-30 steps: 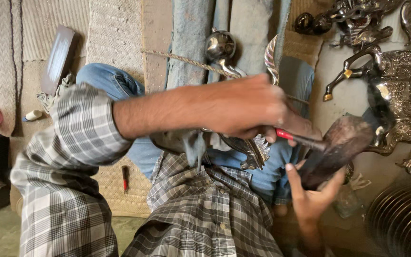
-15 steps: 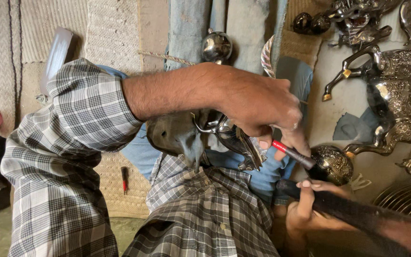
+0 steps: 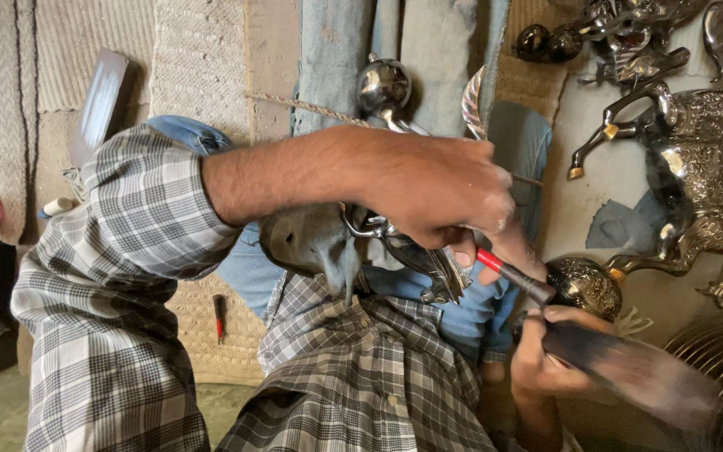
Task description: The person sits on the floor and uses a hammer and a red-handled tool to repair a small metal figure. They repeatedly strike the tool against the figure to adjust or fix a part.
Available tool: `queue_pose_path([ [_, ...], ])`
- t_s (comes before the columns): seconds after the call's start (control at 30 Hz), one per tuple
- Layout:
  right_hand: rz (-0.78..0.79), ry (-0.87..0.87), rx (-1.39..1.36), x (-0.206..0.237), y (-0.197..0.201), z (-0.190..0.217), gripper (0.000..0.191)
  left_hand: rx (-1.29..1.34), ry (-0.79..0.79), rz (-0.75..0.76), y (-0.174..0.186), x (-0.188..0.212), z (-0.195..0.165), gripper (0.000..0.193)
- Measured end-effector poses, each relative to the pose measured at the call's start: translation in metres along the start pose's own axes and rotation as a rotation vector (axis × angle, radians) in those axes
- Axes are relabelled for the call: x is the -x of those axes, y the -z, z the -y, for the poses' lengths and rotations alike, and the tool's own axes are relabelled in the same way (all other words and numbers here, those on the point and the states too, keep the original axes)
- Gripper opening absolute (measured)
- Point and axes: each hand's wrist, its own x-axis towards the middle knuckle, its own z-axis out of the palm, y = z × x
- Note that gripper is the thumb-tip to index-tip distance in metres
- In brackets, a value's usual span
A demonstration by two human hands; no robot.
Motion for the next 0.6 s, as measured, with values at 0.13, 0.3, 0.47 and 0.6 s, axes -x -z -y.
queue_pose_path([
  [0.13, 0.02, 0.2, 0.114, -0.017, 0.004, 0.0, 0.067, 0.1, 0.338, 0.218, -0.003, 0.006, -0.007, 0.053],
  [0.3, 0.207, 0.004, -0.213, -0.051, 0.015, 0.002, 0.063, -0.052, 0.492, 0.268, -0.001, 0.015, -0.022, 0.058],
  [0.47, 0.292, 0.078, -0.259, -0.1, 0.029, 0.012, 0.06, 0.102, 0.487, -0.229, 0.0, 0.024, -0.04, 0.069],
  [0.6, 0.525, 0.343, -0.007, -0.132, 0.037, 0.017, 0.07, -0.072, 0.499, -0.289, -0.003, 0.026, -0.045, 0.074],
])
